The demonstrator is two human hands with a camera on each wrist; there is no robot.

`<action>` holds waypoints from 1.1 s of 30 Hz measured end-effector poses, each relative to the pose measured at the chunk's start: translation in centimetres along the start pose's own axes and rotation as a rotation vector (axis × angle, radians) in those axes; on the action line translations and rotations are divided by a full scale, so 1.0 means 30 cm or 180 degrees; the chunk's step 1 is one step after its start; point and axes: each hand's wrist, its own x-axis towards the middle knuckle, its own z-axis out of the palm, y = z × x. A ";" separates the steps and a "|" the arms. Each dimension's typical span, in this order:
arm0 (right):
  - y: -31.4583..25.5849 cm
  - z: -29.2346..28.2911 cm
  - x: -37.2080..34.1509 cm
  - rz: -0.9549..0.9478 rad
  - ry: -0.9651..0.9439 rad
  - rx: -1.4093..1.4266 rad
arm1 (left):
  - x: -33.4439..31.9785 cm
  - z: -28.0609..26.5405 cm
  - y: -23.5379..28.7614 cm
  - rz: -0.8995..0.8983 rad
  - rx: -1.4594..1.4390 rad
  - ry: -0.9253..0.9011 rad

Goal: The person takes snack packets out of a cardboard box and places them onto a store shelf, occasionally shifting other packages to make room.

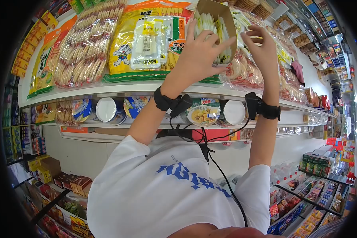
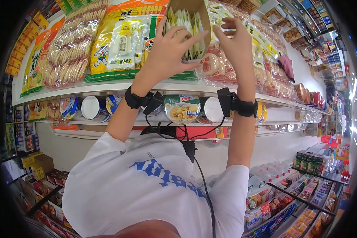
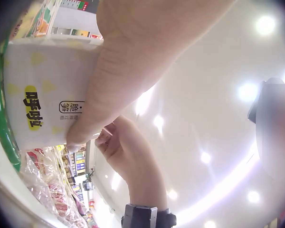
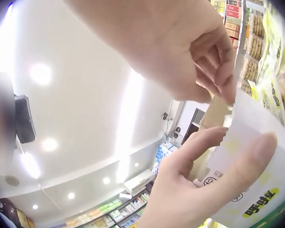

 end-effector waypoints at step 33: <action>0.119 0.139 0.034 0.0285 -0.0945 -0.0370 | 0.003 -0.003 0.012 -0.0155 0.0181 -0.0412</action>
